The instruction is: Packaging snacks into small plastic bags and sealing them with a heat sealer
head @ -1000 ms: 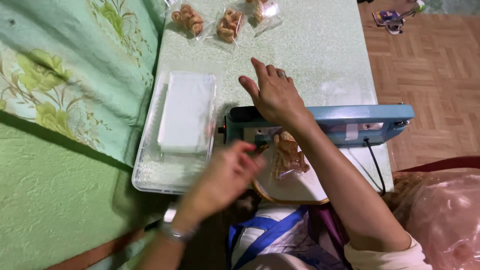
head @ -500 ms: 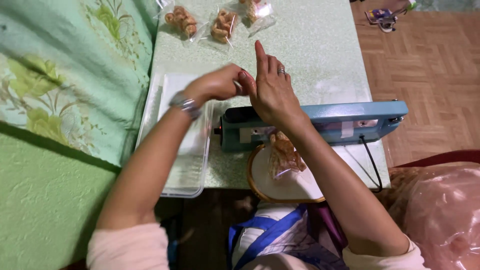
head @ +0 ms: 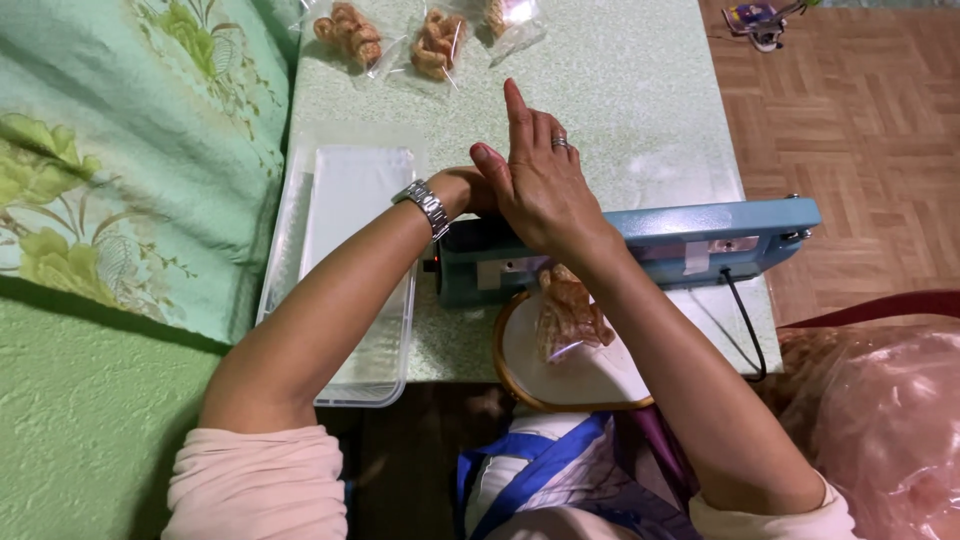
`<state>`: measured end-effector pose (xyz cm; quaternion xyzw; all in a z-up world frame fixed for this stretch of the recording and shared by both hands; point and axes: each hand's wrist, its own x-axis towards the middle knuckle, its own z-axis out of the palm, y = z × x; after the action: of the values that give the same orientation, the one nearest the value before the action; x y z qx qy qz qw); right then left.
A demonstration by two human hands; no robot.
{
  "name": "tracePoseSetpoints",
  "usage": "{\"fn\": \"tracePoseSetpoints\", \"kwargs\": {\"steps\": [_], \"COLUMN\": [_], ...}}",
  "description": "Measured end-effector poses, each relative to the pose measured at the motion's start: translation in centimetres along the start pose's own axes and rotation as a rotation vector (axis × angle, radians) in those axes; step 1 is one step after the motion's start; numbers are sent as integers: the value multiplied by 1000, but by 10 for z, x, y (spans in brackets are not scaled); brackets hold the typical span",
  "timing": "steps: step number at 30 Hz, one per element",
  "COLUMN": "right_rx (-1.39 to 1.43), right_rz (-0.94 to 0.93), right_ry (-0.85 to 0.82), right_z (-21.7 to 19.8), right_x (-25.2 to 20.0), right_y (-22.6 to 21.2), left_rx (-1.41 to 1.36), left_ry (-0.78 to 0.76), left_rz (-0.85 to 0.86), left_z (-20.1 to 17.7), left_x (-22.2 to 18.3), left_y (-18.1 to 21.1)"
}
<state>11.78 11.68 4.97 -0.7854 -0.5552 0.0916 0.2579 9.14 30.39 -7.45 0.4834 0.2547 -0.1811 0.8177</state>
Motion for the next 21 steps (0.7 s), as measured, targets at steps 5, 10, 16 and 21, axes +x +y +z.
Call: {"fn": "tracePoseSetpoints", "kwargs": {"steps": [5,10,16,21], "right_rx": [10,55,215,388], "right_rz": [35,38,33,14], "right_ry": [-12,3,-13,28], "right_z": [1,-1,-4,-4], "right_x": [2,0,-3,-7], "right_y": [1,1,1,0], "left_rx": [-470,-937,-427,1264], "left_ry": [-63,-128,-7,742], "left_rz": [-87,-181,-42,407], "left_z": [0,5,48,126], "left_x": [-6,-1,-9,-97], "left_y": [-6,-5,-5,-12]}}
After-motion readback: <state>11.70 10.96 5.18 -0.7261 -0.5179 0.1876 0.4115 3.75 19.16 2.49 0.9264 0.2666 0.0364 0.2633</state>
